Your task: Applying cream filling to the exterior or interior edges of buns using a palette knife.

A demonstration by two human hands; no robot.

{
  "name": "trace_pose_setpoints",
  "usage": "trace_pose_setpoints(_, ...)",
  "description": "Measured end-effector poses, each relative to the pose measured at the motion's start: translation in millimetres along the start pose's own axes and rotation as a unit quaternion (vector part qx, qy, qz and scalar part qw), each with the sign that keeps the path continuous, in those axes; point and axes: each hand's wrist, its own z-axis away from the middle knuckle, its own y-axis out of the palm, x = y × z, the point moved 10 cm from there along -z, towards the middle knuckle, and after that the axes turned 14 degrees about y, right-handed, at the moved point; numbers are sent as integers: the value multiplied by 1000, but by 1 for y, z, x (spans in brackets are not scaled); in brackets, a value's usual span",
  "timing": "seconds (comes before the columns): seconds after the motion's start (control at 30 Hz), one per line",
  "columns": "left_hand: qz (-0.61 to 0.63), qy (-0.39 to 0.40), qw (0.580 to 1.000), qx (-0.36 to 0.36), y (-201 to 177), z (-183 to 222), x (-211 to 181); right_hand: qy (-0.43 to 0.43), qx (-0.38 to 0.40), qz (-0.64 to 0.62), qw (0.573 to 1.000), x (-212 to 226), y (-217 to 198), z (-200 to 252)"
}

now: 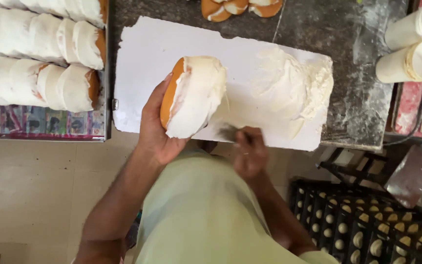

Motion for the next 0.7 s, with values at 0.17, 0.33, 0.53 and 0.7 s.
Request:
trace_pose_setpoints(0.17,-10,-32,999,-14,-2,2,12,103,31,-179,978,-4,-25,-51)
trace_pose_setpoints(0.33,-39,80,995,-53,-1,-1,-15,-97,67,139,983,59,-13,-50)
trace_pose_setpoints(0.53,-32,45,998,-20,-15,-16,-23,23,102,-40,994,8,-17,-26)
trace_pose_setpoints(0.7,-106,-84,983,126,-36,-30,-20,176,100,-296,934,-20,-2,-21)
